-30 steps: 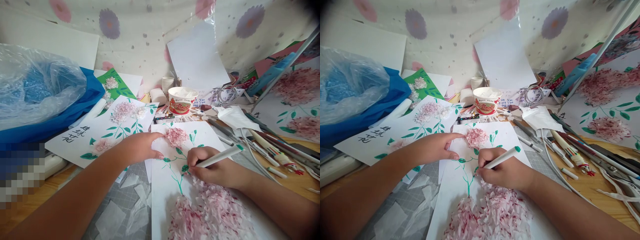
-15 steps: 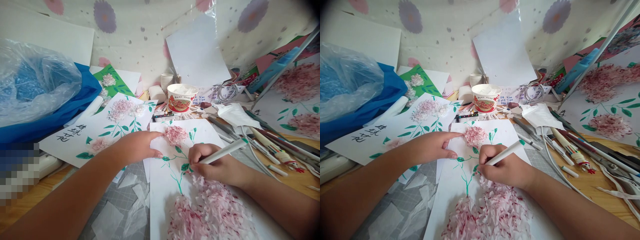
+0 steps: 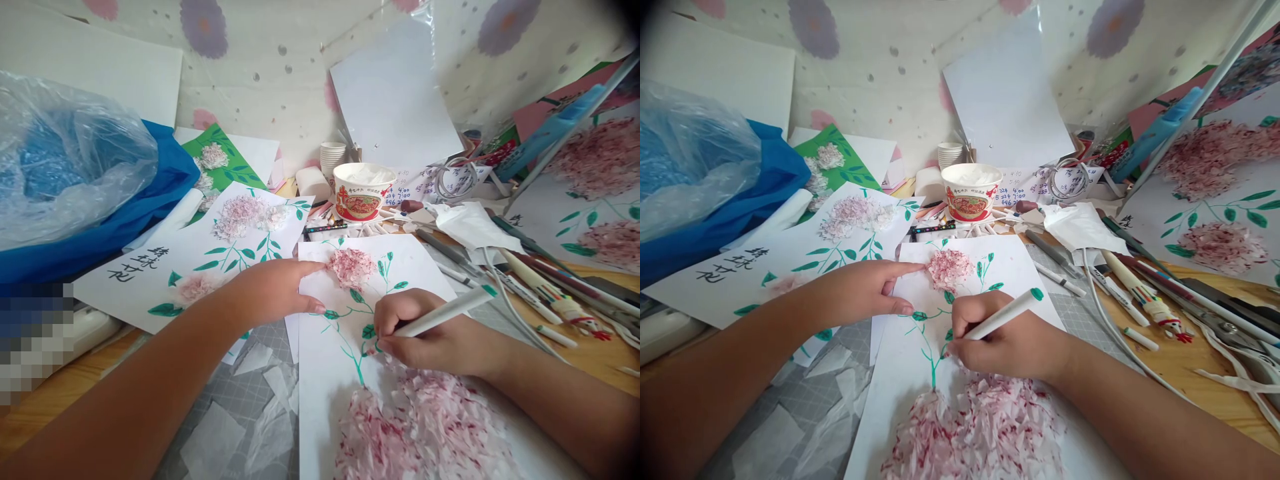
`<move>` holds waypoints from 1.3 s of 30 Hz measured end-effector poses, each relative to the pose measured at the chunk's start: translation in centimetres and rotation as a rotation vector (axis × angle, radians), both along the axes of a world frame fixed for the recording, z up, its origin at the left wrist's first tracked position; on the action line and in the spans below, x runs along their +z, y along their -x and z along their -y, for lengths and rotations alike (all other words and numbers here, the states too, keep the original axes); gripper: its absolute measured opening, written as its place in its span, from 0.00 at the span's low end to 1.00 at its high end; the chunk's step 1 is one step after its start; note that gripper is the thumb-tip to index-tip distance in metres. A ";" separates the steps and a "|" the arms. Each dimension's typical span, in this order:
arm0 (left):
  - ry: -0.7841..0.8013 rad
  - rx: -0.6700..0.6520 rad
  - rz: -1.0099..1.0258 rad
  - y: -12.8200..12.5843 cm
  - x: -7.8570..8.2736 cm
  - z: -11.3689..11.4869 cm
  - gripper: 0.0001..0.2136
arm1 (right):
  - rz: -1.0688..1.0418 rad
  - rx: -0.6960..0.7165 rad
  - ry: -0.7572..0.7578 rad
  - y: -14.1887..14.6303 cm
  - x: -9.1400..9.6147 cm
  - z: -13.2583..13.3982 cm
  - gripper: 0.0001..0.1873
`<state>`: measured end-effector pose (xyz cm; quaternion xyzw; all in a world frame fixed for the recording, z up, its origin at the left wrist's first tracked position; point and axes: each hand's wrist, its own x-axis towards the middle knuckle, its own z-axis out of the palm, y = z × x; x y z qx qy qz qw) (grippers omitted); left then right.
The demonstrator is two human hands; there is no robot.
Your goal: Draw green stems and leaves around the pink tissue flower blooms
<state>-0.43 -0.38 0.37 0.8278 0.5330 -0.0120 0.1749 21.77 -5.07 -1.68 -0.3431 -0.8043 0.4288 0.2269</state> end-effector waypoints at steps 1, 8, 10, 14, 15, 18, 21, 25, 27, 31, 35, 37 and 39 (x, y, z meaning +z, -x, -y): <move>0.004 0.005 -0.001 0.0 0.0 0.0 0.31 | 0.000 -0.001 -0.009 0.0 0.0 0.0 0.08; -0.014 -0.010 0.004 0.1 -0.1 -0.1 0.31 | -0.025 -0.011 -0.033 0.1 0.2 -0.2 0.09; -0.009 -0.005 0.010 0.2 -0.2 -0.2 0.31 | -0.035 -0.017 -0.035 0.1 0.2 -0.3 0.09; 0.018 0.019 0.021 0.2 -0.2 -0.2 0.32 | -0.056 -0.030 -0.034 -0.1 0.0 -0.3 0.08; 0.019 0.022 0.023 0.2 -0.3 -0.2 0.32 | -0.066 -0.043 -0.018 -0.1 -0.1 -0.3 0.08; 0.004 0.020 0.020 0.2 -0.3 -0.2 0.32 | -0.080 -0.069 0.019 -0.3 -0.2 -0.2 0.07; 0.001 0.012 0.020 0.2 -0.2 -0.1 0.32 | -0.050 -0.042 -0.017 -0.3 -0.1 -0.1 0.07; 0.022 0.027 0.023 0.1 -0.1 -0.1 0.31 | -0.025 -0.025 -0.066 -0.2 0.1 -0.2 0.07; 0.017 0.028 0.017 0.1 -0.1 -0.1 0.32 | -0.018 -0.019 -0.087 0.0 0.2 -0.3 0.07; 0.014 0.023 0.015 0.1 -0.2 -0.2 0.32 | -0.017 -0.013 -0.117 0.0 0.2 -0.4 0.08; 0.012 0.023 0.017 0.1 -0.3 -0.3 0.31 | -0.025 -0.021 -0.110 0.0 0.4 -0.3 0.09; 0.010 0.023 0.011 0.1 -0.3 -0.3 0.32 | -0.035 -0.019 -0.106 0.0 0.4 -0.2 0.09; 0.015 0.027 0.002 0.2 -0.3 -0.3 0.32 | -0.044 -0.017 -0.099 0.0 0.4 -0.3 0.09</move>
